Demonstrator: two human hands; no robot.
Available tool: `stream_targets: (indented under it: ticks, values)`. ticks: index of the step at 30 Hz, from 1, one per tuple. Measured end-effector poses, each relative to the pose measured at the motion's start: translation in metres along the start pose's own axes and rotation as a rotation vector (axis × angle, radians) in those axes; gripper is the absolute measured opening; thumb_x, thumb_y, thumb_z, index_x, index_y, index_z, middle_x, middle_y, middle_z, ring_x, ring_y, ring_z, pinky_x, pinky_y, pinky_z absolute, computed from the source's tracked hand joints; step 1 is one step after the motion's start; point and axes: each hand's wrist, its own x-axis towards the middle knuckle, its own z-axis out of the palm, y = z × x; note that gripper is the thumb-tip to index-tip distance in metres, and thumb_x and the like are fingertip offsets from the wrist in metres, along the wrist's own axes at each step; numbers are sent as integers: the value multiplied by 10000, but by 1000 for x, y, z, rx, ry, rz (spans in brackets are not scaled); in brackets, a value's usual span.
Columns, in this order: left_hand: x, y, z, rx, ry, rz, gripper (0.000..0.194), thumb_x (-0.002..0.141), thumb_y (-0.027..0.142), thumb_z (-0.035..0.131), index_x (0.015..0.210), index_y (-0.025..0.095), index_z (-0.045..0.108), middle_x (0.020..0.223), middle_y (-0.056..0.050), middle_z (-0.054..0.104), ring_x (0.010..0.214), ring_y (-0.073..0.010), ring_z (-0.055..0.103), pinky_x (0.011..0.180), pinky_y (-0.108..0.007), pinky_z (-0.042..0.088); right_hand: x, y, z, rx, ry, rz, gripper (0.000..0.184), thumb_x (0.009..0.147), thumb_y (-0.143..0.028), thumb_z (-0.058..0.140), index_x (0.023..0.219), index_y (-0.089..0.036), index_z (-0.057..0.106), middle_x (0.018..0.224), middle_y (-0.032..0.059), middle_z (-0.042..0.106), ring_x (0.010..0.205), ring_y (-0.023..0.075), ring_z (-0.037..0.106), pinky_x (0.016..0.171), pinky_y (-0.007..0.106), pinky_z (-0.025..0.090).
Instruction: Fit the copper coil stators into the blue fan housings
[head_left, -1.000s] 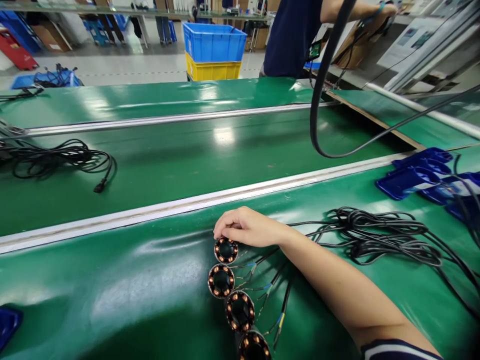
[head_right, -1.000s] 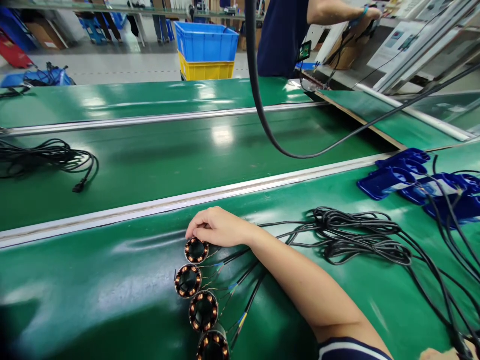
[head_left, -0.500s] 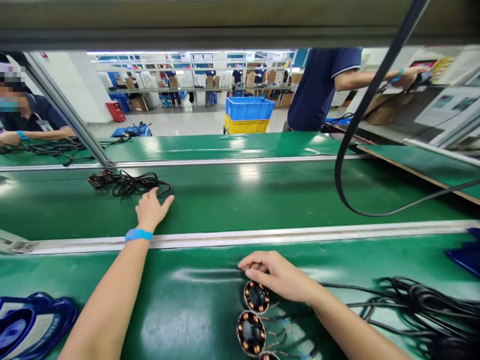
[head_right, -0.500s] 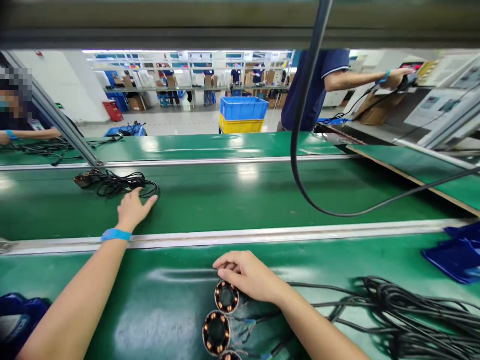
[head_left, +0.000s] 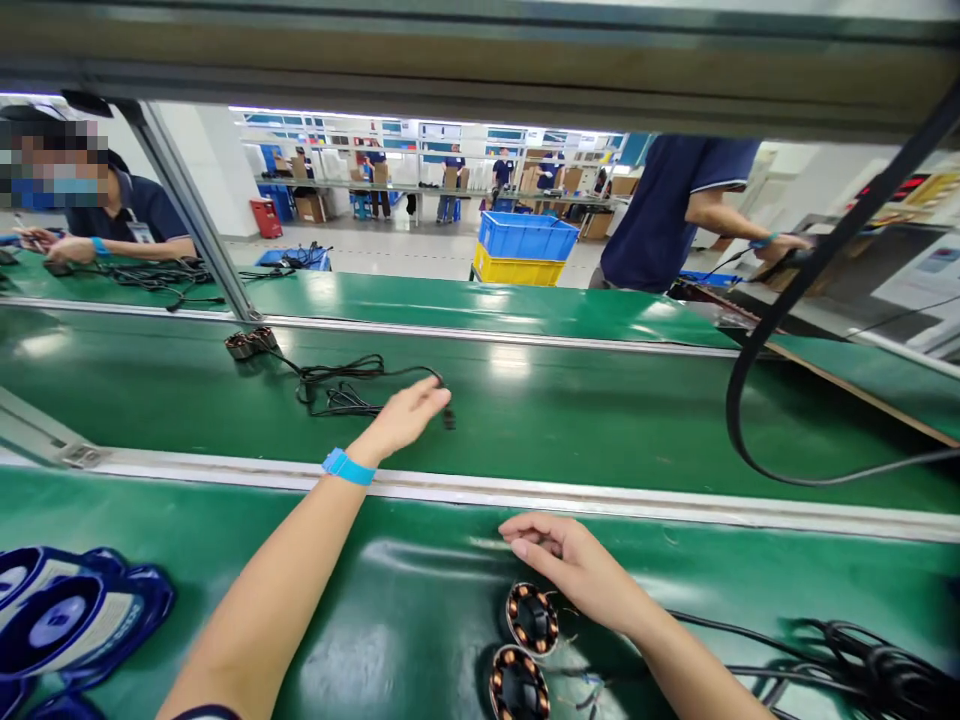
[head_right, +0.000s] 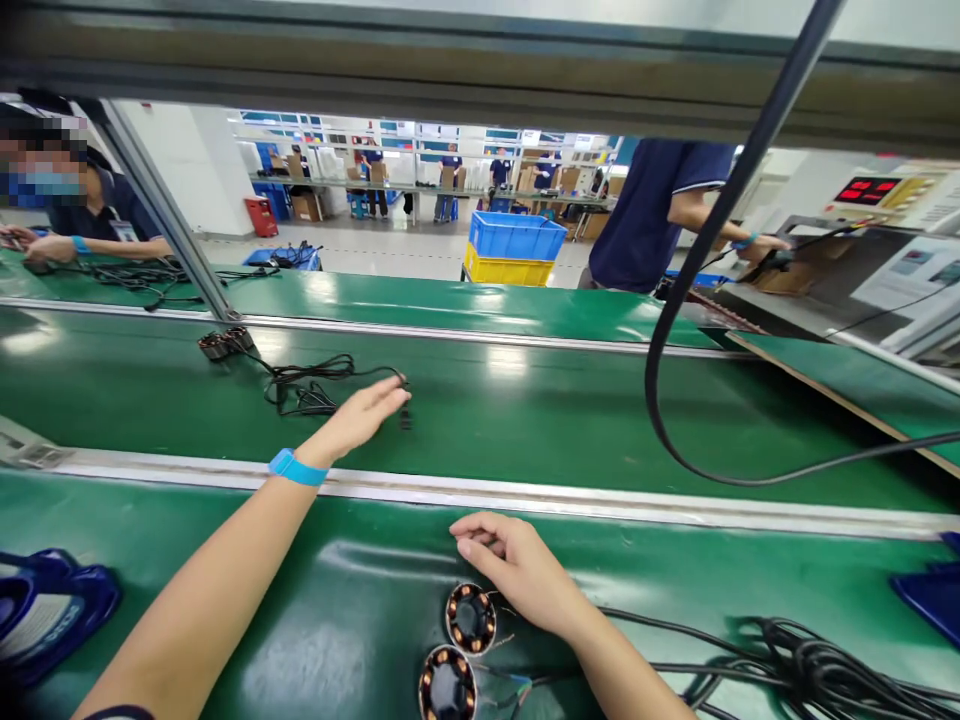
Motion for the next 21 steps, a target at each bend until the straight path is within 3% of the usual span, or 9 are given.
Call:
stream_targets:
  ticks: [2, 4, 6, 8, 11, 14, 17, 19, 21]
  values:
    - [-11, 16, -2, 10, -129, 115, 495, 1021, 606, 431, 1079, 216, 729, 982, -45, 745, 938, -187, 700, 859, -276, 557, 2, 1, -4, 20, 103, -37, 430, 939, -609, 643, 1098, -217, 722, 1050, 81, 715, 988, 276, 637, 916, 400, 491]
    - [-19, 21, -8, 59, -193, 158, 485, 987, 624, 499, 874, 221, 743, 835, -16, 727, 795, -169, 685, 769, -260, 548, 7, -5, -10, -23, 204, -88, 402, 959, -601, 615, 1039, -222, 719, 1027, 76, 715, 975, 274, 633, 920, 403, 480]
    - [-22, 14, -15, 140, -143, 120, 416, 1026, 521, 485, 931, 203, 735, 885, -24, 727, 816, -168, 679, 805, -297, 547, 19, -19, -15, -133, 269, -166, 361, 987, -564, 581, 998, -229, 717, 1007, 63, 716, 956, 264, 630, 898, 393, 474]
    - [-21, -1, -21, 254, -16, 22, 314, 1049, 395, 478, 1125, 178, 691, 1083, -67, 712, 991, -200, 671, 940, -392, 534, 43, -37, -15, -299, 288, -254, 302, 1014, -488, 557, 997, -233, 718, 1025, 49, 721, 969, 251, 634, 899, 378, 472]
    - [-19, -24, -21, 444, 107, -98, 283, 1018, 328, 562, 1231, 156, 631, 1231, -109, 650, 1162, -256, 613, 1061, -521, 476, 102, -65, -6, -572, 255, -299, 206, 1037, -340, 551, 1095, -221, 709, 1138, 39, 719, 1078, 234, 632, 980, 364, 460]
    - [-21, -35, -11, 580, 74, -69, 270, 991, 293, 620, 1224, 157, 633, 1219, -92, 650, 1194, -260, 602, 1060, -516, 492, 174, -80, 12, -689, 224, -255, 260, 1039, -268, 574, 1271, -180, 652, 1278, 72, 677, 1208, 260, 592, 1079, 399, 422]
    - [-22, -35, 2, 683, 30, -15, 258, 990, 281, 622, 1211, 148, 632, 1178, -86, 657, 1151, -247, 620, 998, -473, 537, 235, -82, 35, -728, 210, -194, 464, 1033, -261, 598, 1469, -134, 501, 1454, 140, 555, 1354, 297, 498, 1144, 432, 385]
    - [-22, -32, 9, 732, 5, 17, 230, 992, 277, 620, 1180, 145, 641, 1138, -79, 663, 1096, -231, 635, 963, -450, 552, 261, -79, 47, -752, 195, -138, 580, 1006, -247, 640, 1529, -123, 422, 1492, 183, 501, 1383, 318, 474, 1143, 444, 395]
    - [-21, -29, 13, 758, -14, 52, 211, 992, 272, 617, 1159, 147, 645, 1126, -72, 662, 1081, -223, 634, 954, -437, 552, 273, -74, 51, -772, 185, -76, 585, 964, -215, 680, 1497, -110, 461, 1438, 223, 516, 1298, 348, 546, 1081, 458, 453]
